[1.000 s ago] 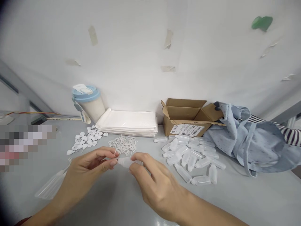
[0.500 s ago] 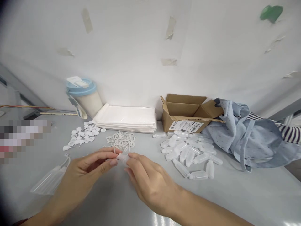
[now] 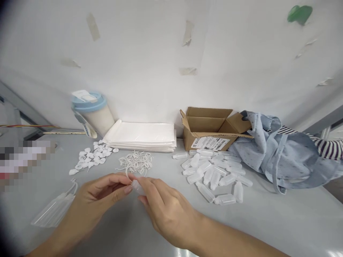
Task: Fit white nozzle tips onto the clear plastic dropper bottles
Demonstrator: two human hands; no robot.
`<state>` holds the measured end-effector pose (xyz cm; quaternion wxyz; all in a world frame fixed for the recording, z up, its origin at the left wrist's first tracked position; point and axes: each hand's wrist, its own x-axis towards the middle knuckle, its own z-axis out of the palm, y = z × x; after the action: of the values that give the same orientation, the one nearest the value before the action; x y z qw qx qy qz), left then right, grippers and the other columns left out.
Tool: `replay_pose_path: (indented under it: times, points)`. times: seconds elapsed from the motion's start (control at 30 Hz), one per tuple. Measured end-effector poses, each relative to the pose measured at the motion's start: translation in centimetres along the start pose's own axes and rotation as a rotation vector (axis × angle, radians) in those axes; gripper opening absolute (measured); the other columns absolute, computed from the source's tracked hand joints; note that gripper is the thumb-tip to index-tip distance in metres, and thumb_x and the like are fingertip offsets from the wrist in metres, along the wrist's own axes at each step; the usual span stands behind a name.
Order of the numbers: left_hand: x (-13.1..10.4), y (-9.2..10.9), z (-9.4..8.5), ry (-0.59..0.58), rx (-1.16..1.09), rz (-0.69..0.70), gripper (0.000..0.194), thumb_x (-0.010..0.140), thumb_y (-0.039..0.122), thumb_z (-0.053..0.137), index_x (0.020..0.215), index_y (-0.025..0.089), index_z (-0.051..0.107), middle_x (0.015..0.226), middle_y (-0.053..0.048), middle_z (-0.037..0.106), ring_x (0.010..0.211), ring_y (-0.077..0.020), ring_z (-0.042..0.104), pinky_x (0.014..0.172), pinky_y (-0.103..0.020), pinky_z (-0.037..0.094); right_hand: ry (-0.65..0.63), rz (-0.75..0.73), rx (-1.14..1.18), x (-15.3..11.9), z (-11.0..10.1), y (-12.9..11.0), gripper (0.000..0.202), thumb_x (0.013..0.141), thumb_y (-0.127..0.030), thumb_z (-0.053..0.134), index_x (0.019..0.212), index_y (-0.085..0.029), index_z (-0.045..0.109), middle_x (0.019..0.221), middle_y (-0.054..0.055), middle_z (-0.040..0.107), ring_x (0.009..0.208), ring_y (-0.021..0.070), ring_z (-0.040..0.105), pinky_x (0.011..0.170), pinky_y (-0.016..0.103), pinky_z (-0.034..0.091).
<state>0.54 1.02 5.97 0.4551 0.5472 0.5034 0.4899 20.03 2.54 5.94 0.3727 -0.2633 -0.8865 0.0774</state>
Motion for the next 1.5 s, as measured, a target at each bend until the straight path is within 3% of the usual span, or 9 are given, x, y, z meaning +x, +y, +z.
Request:
replay_pose_path:
  times: [0.3, 0.47, 0.53, 0.63, 0.7, 0.77, 1.13, 1.33, 1.5]
  points:
    - [-0.4, -0.3, 0.2, -0.048, -0.106, -0.100, 0.027, 0.083, 0.029, 0.068, 0.076, 0.022, 0.042, 0.101, -0.002, 0.069, 0.081, -0.0147, 0.068, 0.073, -0.028, 0.058, -0.056, 0.049, 0.157, -0.2, 0.1, 0.2, 0.038, 0.094, -0.011, 0.046, 0.132, -0.012, 0.044, 0.108, 0.015, 0.066, 0.098, 0.0207, 0.066, 0.080, 0.032, 0.061]
    - [-0.1, 0.1, 0.4, -0.075, 0.035, -0.012, 0.020, 0.086, 0.028, 0.062, 0.074, 0.021, 0.046, 0.092, -0.002, 0.070, 0.087, -0.0172, 0.068, 0.075, -0.029, 0.058, -0.048, 0.138, 0.222, -0.1, 0.2, 0.4, 0.033, 0.093, -0.013, 0.049, 0.126, -0.017, 0.048, 0.101, 0.010, 0.067, 0.091, 0.0184, 0.067, 0.076, 0.030, 0.061]
    - [0.0, 0.1, 0.3, -0.042, 0.260, 0.114, 0.014, 0.087, 0.026, 0.059, 0.075, 0.022, 0.053, 0.087, -0.001, 0.070, 0.086, -0.0176, 0.068, 0.073, -0.028, 0.057, -0.029, 0.120, 0.173, -0.1, 0.3, 0.6, 0.030, 0.094, -0.014, 0.048, 0.124, -0.016, 0.048, 0.099, 0.011, 0.066, 0.088, 0.0189, 0.067, 0.074, 0.031, 0.061]
    - [0.1, 0.0, 0.1, 0.056, 0.591, 0.497, 0.008, 0.087, 0.016, 0.058, 0.084, 0.023, 0.061, 0.088, -0.001, 0.070, 0.083, -0.0171, 0.067, 0.073, -0.028, 0.055, 0.001, 0.083, 0.102, 0.0, 0.3, 0.9, 0.027, 0.094, -0.014, 0.046, 0.121, -0.015, 0.048, 0.098, 0.012, 0.065, 0.087, 0.0202, 0.067, 0.072, 0.033, 0.061]
    - [0.1, -0.1, 0.1, 0.101, 0.691, 0.733, 0.020, 0.085, 0.008, 0.058, 0.098, 0.023, 0.060, 0.089, -0.002, 0.069, 0.084, -0.0170, 0.066, 0.077, -0.029, 0.054, -0.007, 0.127, 0.131, 0.2, 0.2, 1.0, 0.025, 0.094, -0.015, 0.047, 0.119, -0.017, 0.049, 0.096, 0.010, 0.065, 0.083, 0.0188, 0.066, 0.070, 0.031, 0.060]
    - [0.1, -0.2, 0.2, 0.097, 0.744, 0.824, 0.030, 0.084, 0.006, 0.058, 0.110, 0.021, 0.057, 0.092, -0.003, 0.068, 0.086, -0.0175, 0.065, 0.080, -0.030, 0.054, -0.032, 0.196, 0.193, 0.3, 0.0, 0.9, 0.024, 0.093, -0.015, 0.049, 0.117, -0.018, 0.050, 0.093, 0.008, 0.064, 0.079, 0.0171, 0.065, 0.068, 0.029, 0.059]
    - [-0.5, -0.4, 1.0, 0.002, 0.767, 0.781, 0.042, 0.089, 0.016, 0.056, 0.128, 0.018, 0.044, 0.109, -0.010, 0.060, 0.100, -0.0211, 0.059, 0.085, -0.033, 0.054, -0.013, 0.193, 0.289, 0.2, 0.0, 0.6, 0.033, 0.091, -0.012, 0.049, 0.123, -0.016, 0.047, 0.099, 0.010, 0.061, 0.083, 0.0177, 0.061, 0.071, 0.031, 0.056]
    - [-0.6, -0.6, 1.2, -0.038, 0.837, 0.751, 0.049, 0.089, 0.031, 0.059, 0.132, 0.016, 0.041, 0.115, -0.013, 0.055, 0.107, -0.0235, 0.055, 0.088, -0.035, 0.053, -0.055, 0.570, 0.478, 1.1, -0.8, -0.1, 0.015, 0.085, -0.020, 0.060, 0.100, -0.018, 0.059, 0.085, 0.003, 0.065, 0.074, 0.0145, 0.061, 0.062, 0.026, 0.053]
    - [-0.7, -0.5, 1.8, 0.098, 0.878, 0.876, 0.035, 0.091, 0.025, 0.059, 0.122, 0.012, 0.049, 0.111, -0.014, 0.055, 0.105, -0.0251, 0.053, 0.085, -0.040, 0.053, -0.090, 0.687, 0.519, 1.3, -0.8, -0.6, 0.013, 0.083, -0.021, 0.062, 0.096, -0.019, 0.060, 0.083, 0.000, 0.064, 0.070, 0.0125, 0.059, 0.059, 0.023, 0.048]
